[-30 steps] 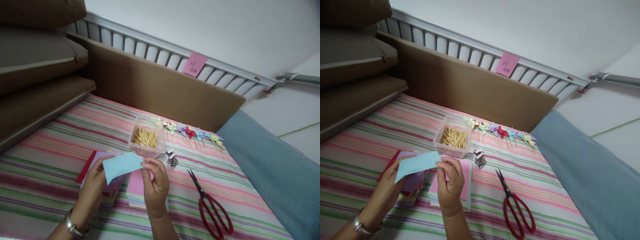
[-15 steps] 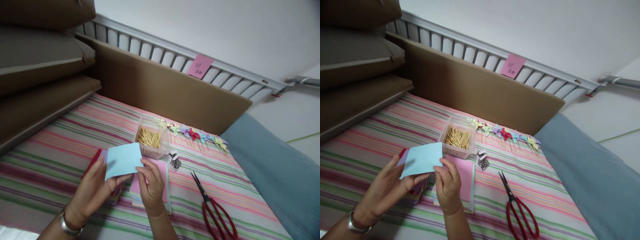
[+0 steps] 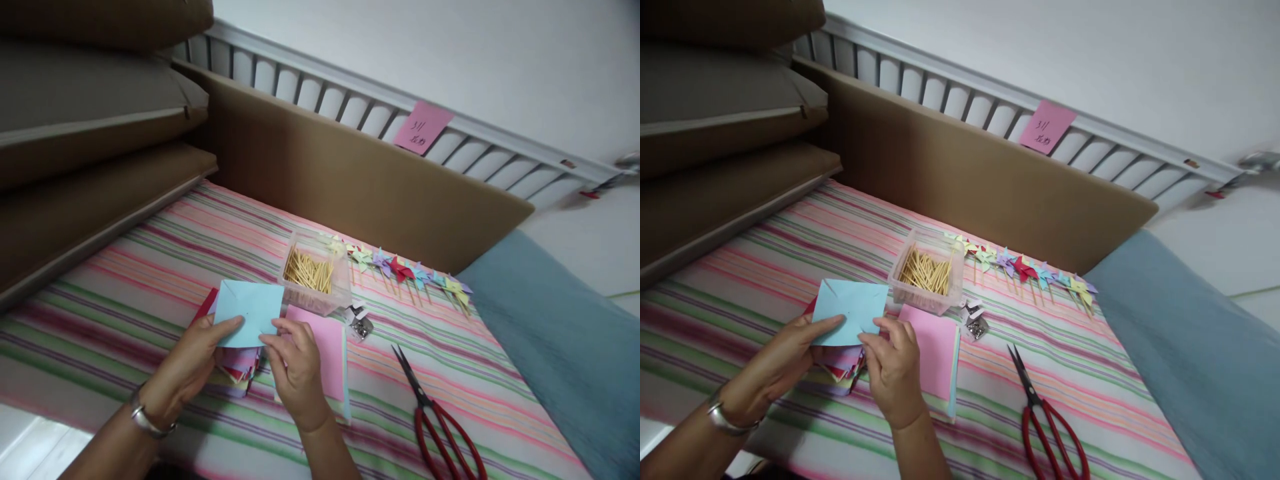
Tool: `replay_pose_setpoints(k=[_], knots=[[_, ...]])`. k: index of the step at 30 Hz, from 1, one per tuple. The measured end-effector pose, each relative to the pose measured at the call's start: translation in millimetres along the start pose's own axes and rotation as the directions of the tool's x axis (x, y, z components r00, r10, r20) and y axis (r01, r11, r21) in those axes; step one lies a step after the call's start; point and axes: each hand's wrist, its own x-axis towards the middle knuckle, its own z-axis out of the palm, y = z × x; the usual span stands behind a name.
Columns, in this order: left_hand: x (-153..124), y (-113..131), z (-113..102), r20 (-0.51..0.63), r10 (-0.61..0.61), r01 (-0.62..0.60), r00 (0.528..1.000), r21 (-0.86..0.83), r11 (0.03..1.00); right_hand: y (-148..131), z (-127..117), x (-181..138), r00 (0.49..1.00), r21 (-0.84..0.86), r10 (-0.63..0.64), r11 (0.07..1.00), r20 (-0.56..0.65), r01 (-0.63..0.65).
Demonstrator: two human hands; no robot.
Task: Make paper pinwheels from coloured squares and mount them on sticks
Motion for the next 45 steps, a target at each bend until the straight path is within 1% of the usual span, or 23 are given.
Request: replay_pose_setpoints(k=[4, 7, 11, 14, 18, 23, 27, 33, 36, 42, 45], knots=[[1.7, 1.9, 0.6, -0.041, -0.022, 0.027, 0.999, 0.112, 0.993, -1.0, -0.6, 0.9, 0.992, 0.062, 0.077, 0.995, 0.102, -0.083], [4.3, -3.2, 0.2, -0.057, -0.007, 0.017, 0.998, 0.184, 0.983, 0.1, -1.7, 0.6, 0.983, 0.092, 0.125, 0.986, 0.137, -0.138], [8.2, -13.9, -1.3, -0.023, 0.043, -0.035, 0.999, 0.299, 0.954, 1.1, -3.2, 0.5, 0.971, 0.139, 0.204, 0.966, 0.124, -0.220], [10.4, -19.4, -1.1, -0.002, 0.092, -0.085, 0.996, 0.377, 0.922, 1.6, -2.7, 0.3, 0.949, 0.156, 0.292, 0.938, 0.124, -0.309], [12.2, -22.9, 0.5, 0.004, 0.077, -0.072, 0.997, 0.409, 0.910, 3.2, -0.6, -0.8, 0.921, 0.187, 0.377, 0.902, 0.098, -0.389], [14.1, -27.0, -0.2, 0.040, 0.088, -0.096, 0.995, 0.417, 0.904, 3.9, -2.5, -0.7, 0.910, 0.210, 0.399, 0.886, 0.112, -0.414], [14.1, -28.2, -1.4, 0.033, 0.097, -0.102, 0.995, 0.449, 0.888, 2.3, -3.8, 0.3, 0.905, 0.218, 0.400, 0.879, 0.147, -0.424], [11.6, -28.1, -1.4, 0.067, 0.094, -0.115, 0.993, 0.481, 0.869, 2.1, 0.7, -0.5, 0.857, 0.266, 0.490, 0.814, 0.160, -0.516], [10.6, -27.9, -1.2, 0.089, 0.082, -0.115, 0.993, 0.480, 0.870, 2.6, 2.0, -0.8, 0.845, 0.287, 0.513, 0.795, 0.152, -0.534], [8.7, -25.7, 1.6, 0.118, 0.080, -0.131, 0.990, 0.520, 0.844, 1.8, 2.9, -0.3, 0.832, 0.261, 0.535, 0.790, 0.147, -0.554], [8.5, -24.8, 3.8, 0.096, 0.072, -0.114, 0.993, 0.546, 0.830, 1.5, 4.9, -1.2, 0.834, 0.255, 0.532, 0.794, 0.149, -0.552]])
